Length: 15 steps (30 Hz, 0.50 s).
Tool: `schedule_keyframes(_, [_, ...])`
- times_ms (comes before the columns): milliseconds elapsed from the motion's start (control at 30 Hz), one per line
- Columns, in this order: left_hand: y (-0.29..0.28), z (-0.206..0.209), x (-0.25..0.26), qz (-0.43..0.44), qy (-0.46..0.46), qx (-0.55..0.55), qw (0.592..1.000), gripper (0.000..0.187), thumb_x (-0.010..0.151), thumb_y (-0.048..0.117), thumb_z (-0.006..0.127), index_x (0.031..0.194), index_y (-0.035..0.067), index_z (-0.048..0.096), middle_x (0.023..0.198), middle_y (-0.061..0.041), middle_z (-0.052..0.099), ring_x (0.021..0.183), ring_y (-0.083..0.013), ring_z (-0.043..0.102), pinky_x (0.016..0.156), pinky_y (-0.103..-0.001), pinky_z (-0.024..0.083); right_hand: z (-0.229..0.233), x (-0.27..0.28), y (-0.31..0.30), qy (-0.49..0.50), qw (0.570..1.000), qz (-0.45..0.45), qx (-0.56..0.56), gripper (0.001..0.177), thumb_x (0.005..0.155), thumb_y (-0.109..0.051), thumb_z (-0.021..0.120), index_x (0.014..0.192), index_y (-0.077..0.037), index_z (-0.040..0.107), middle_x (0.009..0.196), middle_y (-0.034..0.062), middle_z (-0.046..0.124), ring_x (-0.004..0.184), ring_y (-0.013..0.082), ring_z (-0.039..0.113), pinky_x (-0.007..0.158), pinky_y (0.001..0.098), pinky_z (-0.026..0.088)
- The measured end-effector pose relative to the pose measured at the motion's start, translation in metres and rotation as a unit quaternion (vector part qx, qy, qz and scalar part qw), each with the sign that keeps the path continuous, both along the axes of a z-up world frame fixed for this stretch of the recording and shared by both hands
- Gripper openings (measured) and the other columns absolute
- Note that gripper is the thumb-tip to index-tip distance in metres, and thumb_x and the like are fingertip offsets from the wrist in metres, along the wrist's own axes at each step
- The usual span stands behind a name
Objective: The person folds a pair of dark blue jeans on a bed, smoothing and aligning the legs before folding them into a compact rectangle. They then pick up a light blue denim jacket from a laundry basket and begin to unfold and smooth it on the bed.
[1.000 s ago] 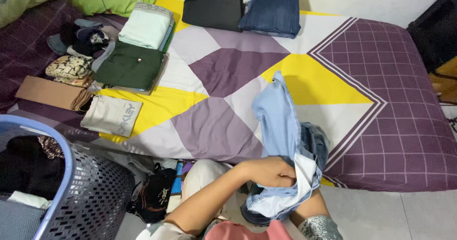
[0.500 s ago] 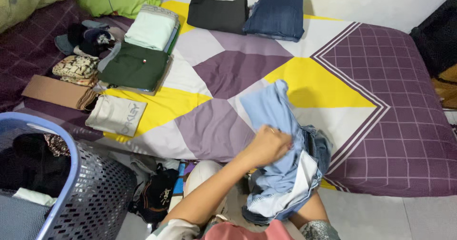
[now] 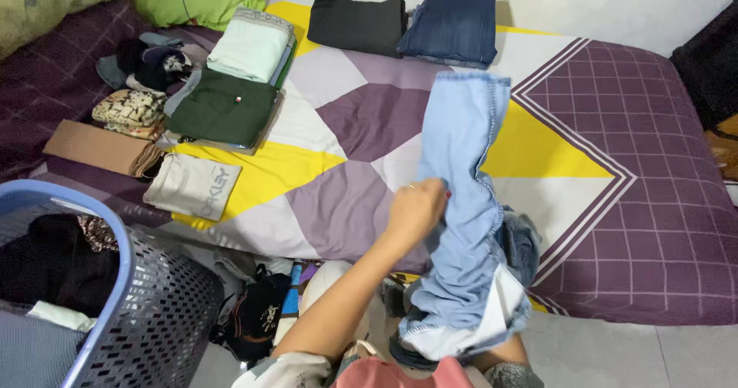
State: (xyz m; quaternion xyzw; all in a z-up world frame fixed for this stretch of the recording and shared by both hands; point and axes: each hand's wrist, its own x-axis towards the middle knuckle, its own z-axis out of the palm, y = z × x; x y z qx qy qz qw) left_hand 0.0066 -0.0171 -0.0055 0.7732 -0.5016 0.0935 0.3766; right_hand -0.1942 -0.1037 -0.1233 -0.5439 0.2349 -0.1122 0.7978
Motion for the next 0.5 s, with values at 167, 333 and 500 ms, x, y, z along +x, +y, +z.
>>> schedule_keyframes(167, [-0.001,-0.023,-0.014,-0.091,0.195,-0.049,0.975,0.027,0.097,0.031,0.059,0.092,0.005,0.059,0.092,-0.019,0.067,0.089,-0.0428,0.065,0.075,-0.054,0.049,-0.001,-0.009,-0.001,0.006,1.000,0.000,-0.003,0.023,0.100,-0.013,0.058,0.118,-0.004,0.070,0.114,0.0055,0.074,0.104,0.0155,0.069,0.091,0.0313,0.056])
schedule_keyframes(333, [-0.017,-0.024,-0.008,-0.070,0.229,-0.004,0.971,0.045,0.097,0.044,0.065,0.093,0.001,0.055,0.090,-0.022,0.065,0.089,-0.0465,0.063,0.075,-0.054,0.049,-0.003,-0.024,-0.001,0.014,1.000,-0.014,0.004,0.023,0.101,-0.014,0.059,0.118,-0.003,0.069,0.114,0.0055,0.074,0.104,0.0154,0.069,0.091,0.0314,0.056])
schedule_keyframes(500, [-0.005,-0.024,-0.015,-0.178,-0.007,0.069,0.981,0.024,0.099,0.031,0.052,0.091,0.012,0.065,0.084,-0.012,0.071,0.079,-0.0352,0.067,0.073,-0.052,0.043,-0.004,-0.020,-0.001,0.011,1.000,-0.021,-0.002,0.023,0.101,-0.014,0.059,0.119,-0.003,0.069,0.115,0.0055,0.073,0.104,0.0154,0.069,0.091,0.0315,0.056])
